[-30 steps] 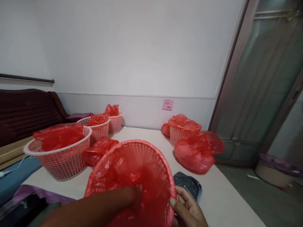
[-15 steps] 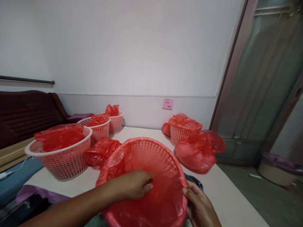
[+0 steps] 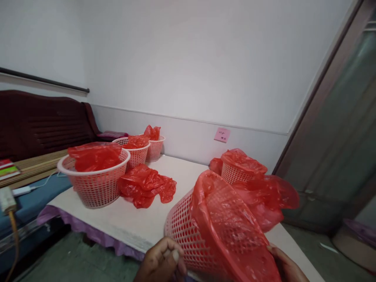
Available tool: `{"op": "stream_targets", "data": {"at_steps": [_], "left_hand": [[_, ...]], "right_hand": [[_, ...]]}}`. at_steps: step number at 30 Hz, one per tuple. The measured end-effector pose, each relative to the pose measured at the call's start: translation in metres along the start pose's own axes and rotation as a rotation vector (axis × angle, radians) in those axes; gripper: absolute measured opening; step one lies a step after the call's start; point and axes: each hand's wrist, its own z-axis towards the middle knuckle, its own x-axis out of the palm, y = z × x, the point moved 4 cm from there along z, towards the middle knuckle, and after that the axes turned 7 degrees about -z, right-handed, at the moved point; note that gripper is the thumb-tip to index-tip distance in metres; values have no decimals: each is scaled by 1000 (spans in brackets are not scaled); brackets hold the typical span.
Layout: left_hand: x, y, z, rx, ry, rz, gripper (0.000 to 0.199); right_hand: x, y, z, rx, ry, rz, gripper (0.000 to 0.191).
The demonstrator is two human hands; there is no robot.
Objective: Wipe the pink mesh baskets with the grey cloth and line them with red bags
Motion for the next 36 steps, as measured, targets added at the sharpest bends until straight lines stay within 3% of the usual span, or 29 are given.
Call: {"op": "stream_targets", "data": {"at_steps": [5, 11, 16, 22, 28, 36], "left_hand": [[9, -7, 21, -8, -55, -118, 47], [25, -9, 35, 16, -52, -214, 49], [28, -13, 46, 38, -61, -233, 42], [33, -15, 43, 41, -58, -332, 35], [27, -6, 47, 58, -131, -421, 24], [17, -4, 43, 97, -190, -507, 26]], "right_hand": [[2, -5, -6, 1, -51, -5, 25], [8, -8, -3, -14, 14, 24, 30], [20, -7, -6, -51, 37, 37, 33], [32, -3, -10, -94, 30, 3, 26], [38, -3, -7, -93, 10, 50, 27], [59, -3, -12, -181, 42, 61, 26]]}}
